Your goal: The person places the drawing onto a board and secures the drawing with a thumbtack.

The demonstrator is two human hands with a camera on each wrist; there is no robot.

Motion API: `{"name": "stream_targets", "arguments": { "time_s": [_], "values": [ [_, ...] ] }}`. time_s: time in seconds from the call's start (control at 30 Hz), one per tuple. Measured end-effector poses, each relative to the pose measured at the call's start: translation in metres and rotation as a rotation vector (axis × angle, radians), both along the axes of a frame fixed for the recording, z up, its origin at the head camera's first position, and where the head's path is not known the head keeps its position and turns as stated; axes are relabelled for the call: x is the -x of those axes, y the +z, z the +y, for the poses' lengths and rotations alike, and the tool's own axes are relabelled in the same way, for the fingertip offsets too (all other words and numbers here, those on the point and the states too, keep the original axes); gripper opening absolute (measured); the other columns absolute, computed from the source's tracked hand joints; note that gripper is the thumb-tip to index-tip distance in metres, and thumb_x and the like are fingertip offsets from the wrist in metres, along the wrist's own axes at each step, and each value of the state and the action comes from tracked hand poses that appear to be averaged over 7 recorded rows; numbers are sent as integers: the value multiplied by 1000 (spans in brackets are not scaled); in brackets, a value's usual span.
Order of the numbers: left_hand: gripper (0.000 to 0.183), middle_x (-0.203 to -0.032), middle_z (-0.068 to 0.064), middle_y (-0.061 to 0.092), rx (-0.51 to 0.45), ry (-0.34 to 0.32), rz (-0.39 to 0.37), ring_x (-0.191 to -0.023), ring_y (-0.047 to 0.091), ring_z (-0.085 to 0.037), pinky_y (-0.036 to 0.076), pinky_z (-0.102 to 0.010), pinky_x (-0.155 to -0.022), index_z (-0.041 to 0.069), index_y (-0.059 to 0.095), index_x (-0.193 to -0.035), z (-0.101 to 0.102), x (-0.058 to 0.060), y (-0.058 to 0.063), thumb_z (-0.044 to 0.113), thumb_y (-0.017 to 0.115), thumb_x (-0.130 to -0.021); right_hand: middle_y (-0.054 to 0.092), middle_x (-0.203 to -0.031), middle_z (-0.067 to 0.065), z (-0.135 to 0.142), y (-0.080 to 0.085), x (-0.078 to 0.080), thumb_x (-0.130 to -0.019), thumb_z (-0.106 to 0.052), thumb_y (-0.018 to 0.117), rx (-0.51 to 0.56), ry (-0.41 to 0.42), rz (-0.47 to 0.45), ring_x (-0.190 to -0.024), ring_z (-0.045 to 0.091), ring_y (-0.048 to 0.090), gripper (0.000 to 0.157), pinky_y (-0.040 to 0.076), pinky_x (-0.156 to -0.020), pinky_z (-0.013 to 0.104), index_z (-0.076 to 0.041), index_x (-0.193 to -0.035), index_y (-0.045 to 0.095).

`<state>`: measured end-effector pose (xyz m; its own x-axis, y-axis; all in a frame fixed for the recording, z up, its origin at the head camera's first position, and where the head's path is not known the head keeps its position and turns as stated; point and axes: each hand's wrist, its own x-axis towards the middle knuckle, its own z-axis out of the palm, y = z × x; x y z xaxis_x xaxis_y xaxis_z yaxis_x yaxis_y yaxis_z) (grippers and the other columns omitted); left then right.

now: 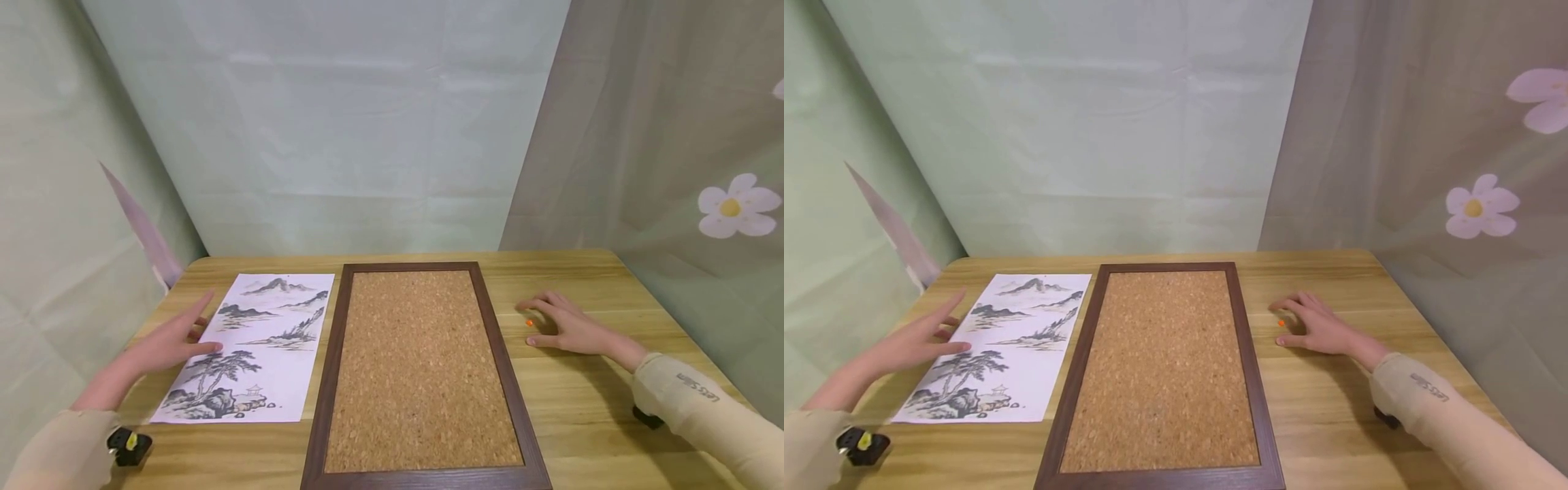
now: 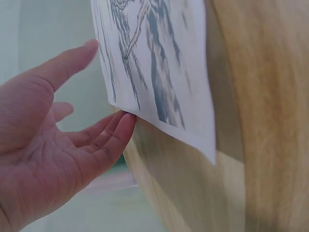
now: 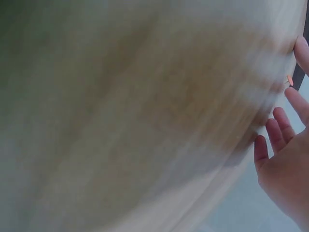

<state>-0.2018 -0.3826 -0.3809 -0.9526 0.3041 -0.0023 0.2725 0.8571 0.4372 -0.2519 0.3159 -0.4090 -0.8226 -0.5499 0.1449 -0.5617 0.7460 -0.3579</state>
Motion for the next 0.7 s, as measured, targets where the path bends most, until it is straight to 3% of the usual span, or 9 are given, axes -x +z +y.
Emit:
{"name": "stream_targets", "arguments": {
  "time_s": [0.1,0.4,0.7],
  "values": [
    [109,-118,-39,57,2,8,-28,-98,65,-39,55,-36,-77,-10,-2,-154,0,1,0,23,76,-87,50,-133,13,0,-1,-2,-87,-41,74,24,-22,-32,-123,35,43,63,38,-97,64,-13,-140,53],
    [109,-102,-32,62,36,44,-32,-88,64,-32,54,-37,-73,-22,9,-148,1,3,0,15,83,-77,47,-134,17,0,-3,-9,-87,-37,75,112,-94,-125,-121,36,42,61,41,-92,61,-14,-139,53],
    [92,-100,-29,62,50,92,-66,-88,60,-32,51,-36,-71,-27,25,-139,-1,4,2,15,80,-79,41,-135,26,-1,-2,-8,-85,-31,77,187,-128,-220,-123,45,38,61,39,-91,65,-8,-137,54]
  ]
}}
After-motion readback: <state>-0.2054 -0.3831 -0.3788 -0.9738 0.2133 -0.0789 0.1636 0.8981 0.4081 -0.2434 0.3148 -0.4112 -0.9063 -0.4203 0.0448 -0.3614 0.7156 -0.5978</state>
